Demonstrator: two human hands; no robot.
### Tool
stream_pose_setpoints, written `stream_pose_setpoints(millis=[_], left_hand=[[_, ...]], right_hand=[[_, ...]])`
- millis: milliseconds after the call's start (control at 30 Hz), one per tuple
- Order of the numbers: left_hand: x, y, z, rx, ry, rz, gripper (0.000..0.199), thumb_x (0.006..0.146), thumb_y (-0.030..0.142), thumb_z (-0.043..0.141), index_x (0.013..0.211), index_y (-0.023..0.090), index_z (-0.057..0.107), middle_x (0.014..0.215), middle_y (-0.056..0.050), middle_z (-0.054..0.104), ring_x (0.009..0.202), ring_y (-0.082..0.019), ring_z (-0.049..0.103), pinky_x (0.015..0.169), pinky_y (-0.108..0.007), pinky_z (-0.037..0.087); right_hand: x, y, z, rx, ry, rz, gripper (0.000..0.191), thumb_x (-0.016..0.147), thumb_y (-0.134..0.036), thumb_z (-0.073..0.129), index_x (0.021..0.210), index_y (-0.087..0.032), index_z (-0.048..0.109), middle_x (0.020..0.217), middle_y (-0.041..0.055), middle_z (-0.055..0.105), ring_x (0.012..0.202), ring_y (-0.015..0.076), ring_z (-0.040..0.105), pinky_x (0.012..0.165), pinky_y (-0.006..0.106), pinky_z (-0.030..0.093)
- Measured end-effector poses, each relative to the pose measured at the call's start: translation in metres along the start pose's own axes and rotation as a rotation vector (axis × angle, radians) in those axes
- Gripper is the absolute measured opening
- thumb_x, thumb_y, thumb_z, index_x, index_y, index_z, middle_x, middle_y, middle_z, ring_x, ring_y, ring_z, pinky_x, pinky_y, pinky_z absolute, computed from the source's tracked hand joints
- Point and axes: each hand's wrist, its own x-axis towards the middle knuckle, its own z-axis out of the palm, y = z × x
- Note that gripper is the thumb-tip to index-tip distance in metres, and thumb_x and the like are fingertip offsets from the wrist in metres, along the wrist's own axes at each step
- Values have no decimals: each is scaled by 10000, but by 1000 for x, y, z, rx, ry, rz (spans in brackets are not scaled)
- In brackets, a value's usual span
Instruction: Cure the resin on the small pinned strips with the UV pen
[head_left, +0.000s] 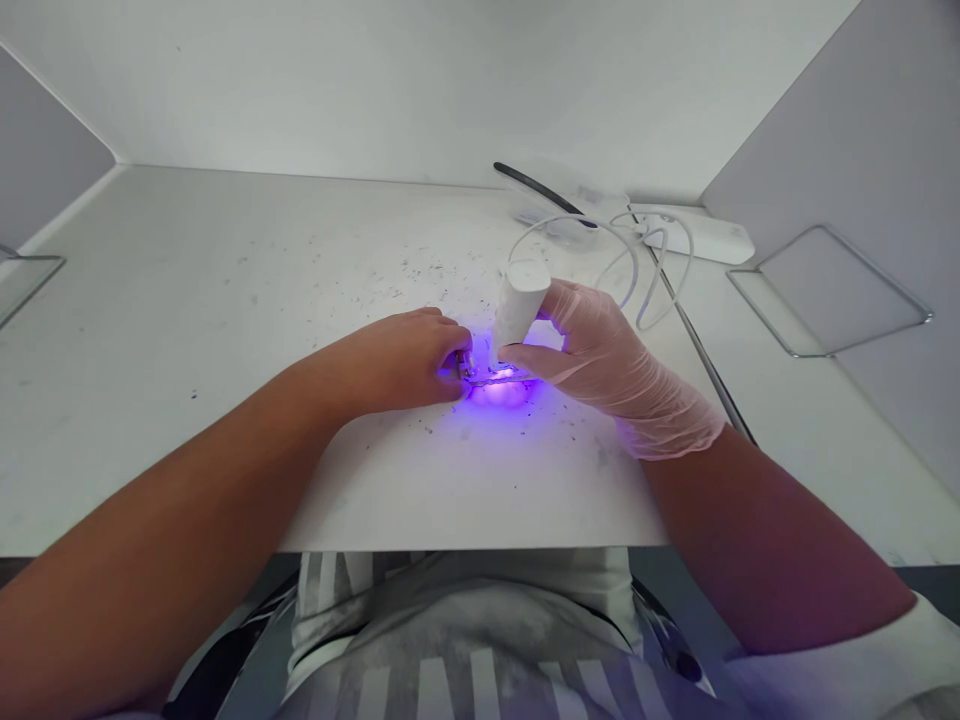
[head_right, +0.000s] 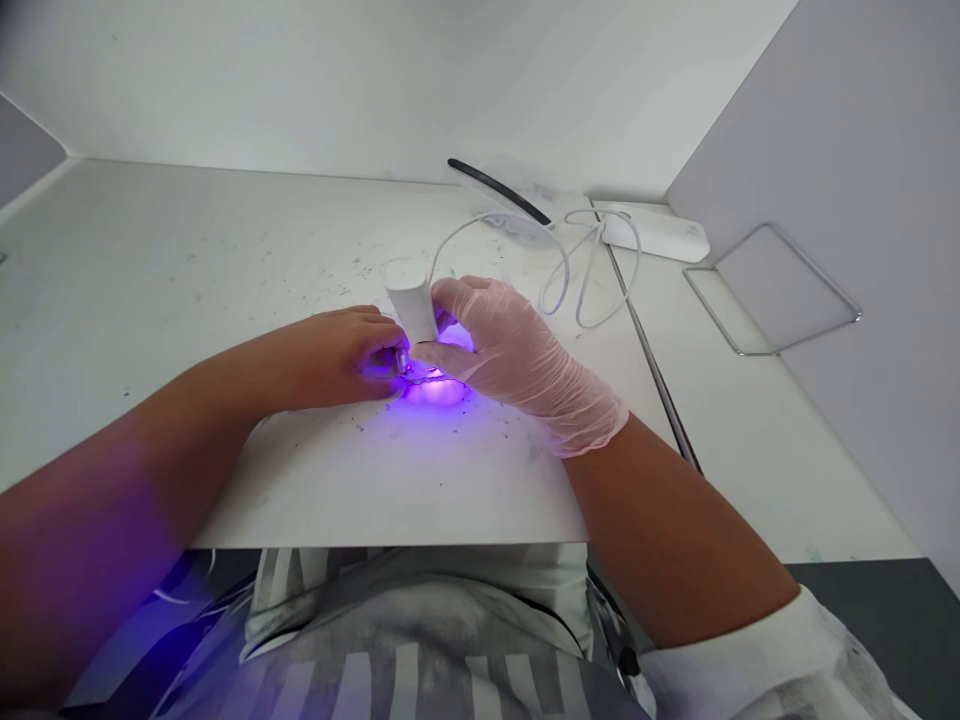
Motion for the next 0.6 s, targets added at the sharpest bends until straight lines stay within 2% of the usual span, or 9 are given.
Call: stream_pose_setpoints(millis=[600], left_hand=[[0,-3,1,-7,6,26,196,883,404,638,842,212,643,829,-34,664,783,-183,567,678,-338,403]], right_hand=[[1,-3,0,2,-7,29,126,829,-304,724,889,-197,695,872,34,699,785,199,670,743,374,505]])
